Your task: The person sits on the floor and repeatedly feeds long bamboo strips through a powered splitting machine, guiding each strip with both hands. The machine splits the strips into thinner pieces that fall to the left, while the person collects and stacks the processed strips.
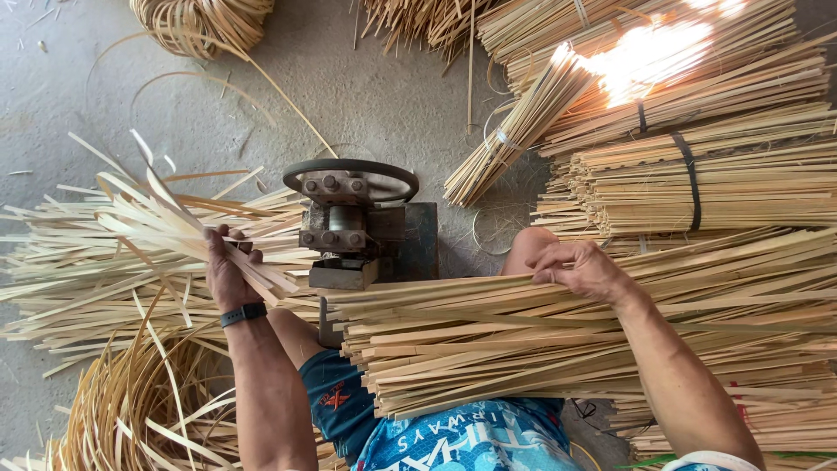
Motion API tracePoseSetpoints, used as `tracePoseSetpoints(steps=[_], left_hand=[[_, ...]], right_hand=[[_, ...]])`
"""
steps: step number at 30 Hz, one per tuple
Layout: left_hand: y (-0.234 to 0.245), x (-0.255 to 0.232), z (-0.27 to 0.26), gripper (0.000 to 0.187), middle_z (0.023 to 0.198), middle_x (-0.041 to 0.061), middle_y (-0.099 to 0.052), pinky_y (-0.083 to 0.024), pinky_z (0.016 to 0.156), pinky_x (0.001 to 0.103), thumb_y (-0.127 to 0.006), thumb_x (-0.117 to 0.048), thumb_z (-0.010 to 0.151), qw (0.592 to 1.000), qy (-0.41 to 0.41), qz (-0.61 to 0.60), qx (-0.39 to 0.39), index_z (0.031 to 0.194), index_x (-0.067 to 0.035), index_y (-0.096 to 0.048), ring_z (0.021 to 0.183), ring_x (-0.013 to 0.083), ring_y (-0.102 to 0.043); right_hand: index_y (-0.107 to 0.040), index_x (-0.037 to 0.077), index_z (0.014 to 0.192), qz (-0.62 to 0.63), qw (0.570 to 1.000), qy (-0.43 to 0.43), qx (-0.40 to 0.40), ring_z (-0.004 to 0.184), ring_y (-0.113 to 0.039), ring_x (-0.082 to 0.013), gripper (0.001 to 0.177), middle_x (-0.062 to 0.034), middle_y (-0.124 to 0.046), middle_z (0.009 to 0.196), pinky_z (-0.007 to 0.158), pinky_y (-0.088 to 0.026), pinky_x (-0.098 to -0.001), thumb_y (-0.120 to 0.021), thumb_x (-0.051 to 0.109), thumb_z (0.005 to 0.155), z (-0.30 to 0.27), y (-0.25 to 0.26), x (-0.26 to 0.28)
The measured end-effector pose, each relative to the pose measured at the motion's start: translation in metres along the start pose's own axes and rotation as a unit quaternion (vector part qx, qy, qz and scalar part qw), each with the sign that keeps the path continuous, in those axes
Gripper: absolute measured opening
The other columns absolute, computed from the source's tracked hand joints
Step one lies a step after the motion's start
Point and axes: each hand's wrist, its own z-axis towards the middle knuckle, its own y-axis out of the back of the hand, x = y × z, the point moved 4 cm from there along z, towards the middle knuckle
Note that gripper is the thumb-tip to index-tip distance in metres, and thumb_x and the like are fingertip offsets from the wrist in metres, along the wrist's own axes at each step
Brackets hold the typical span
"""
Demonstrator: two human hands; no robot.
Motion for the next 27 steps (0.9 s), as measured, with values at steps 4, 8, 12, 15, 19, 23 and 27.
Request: tracePoseSetpoints(steps=[4,8,12,15,19,23,27], left_hand=[[0.003,0.0,0.002,0.041,0.077,0.0,-0.054,-0.07,0.082,0.046,-0.066,-0.043,0.094,0.998,0.019,-0.065,-0.004,0.115,-0.01,-0.052,0.077,0.0154,-0.059],[0.01,0.001,0.005,0.046,0.082,-0.001,-0.053,-0.044,0.058,0.021,-0.069,-0.041,0.104,0.995,0.024,-0.087,0.047,0.13,-0.006,-0.053,0.069,0.0093,-0.048],[0.02,0.011,0.006,0.053,0.078,-0.002,-0.053,-0.035,0.047,0.018,-0.073,-0.044,0.1,0.999,0.039,-0.022,0.007,0.132,-0.008,-0.054,0.057,0.005,-0.041],[0.022,0.021,0.002,0.058,0.082,-0.001,-0.055,-0.034,0.046,0.016,-0.077,-0.046,0.095,0.998,0.054,0.011,-0.021,0.133,-0.006,-0.057,0.058,0.004,-0.042],[0.015,0.023,-0.006,0.055,0.088,-0.001,-0.057,-0.035,0.046,0.017,-0.08,-0.044,0.093,0.998,0.044,0.034,-0.002,0.125,-0.006,-0.055,0.062,0.0053,-0.044],[0.014,0.019,-0.01,0.052,0.093,0.001,-0.058,-0.038,0.048,0.017,-0.081,-0.041,0.092,0.998,0.04,0.043,-0.014,0.124,-0.007,-0.056,0.067,0.0075,-0.048],[0.004,0.024,-0.009,0.051,0.106,0.005,-0.064,-0.041,0.049,0.018,-0.081,-0.037,0.093,0.997,0.046,0.057,0.002,0.127,-0.008,-0.056,0.07,0.008,-0.05]], right_hand=[[-0.077,0.023,0.104,-0.109,0.991,-0.053,-0.054,0.08,-0.077,-0.0135,0.014,-0.0028,-0.08,0.092,0.071,-0.064,-0.0256,-0.07,0.031,0.095,0.001,0.0,0.02],[-0.079,0.024,0.116,-0.256,0.945,0.126,-0.159,0.072,-0.065,-0.012,0.021,-0.0014,-0.072,0.085,0.061,-0.06,-0.0248,-0.068,0.031,0.1,0.015,0.015,0.047],[-0.079,0.024,0.103,-0.433,0.869,0.071,-0.229,0.063,-0.057,-0.012,0.019,0.0035,-0.062,0.068,0.062,-0.054,-0.0355,-0.073,0.041,0.095,0.011,0.024,0.046],[-0.085,0.026,0.099,-0.419,0.881,0.045,-0.213,0.058,-0.057,-0.014,0.017,0.0008,-0.064,0.066,0.051,-0.051,-0.0332,-0.073,0.037,0.094,0.012,0.017,0.037],[-0.083,0.025,0.096,-0.383,0.9,0.027,-0.204,0.063,-0.061,-0.013,0.018,0.0005,-0.064,0.068,0.054,-0.052,-0.0316,-0.072,0.039,0.096,0.008,0.027,0.024],[-0.083,0.024,0.096,-0.454,0.868,-0.016,-0.2,0.056,-0.059,-0.0128,0.022,0.0007,-0.065,0.066,0.053,-0.052,-0.0327,-0.075,0.045,0.094,0.002,0.035,0.021],[-0.085,0.027,0.095,-0.487,0.851,0.019,-0.194,0.05,-0.054,-0.0129,0.02,0.0004,-0.06,0.056,0.05,-0.05,-0.0339,-0.075,0.044,0.091,0.015,0.003,0.03]])
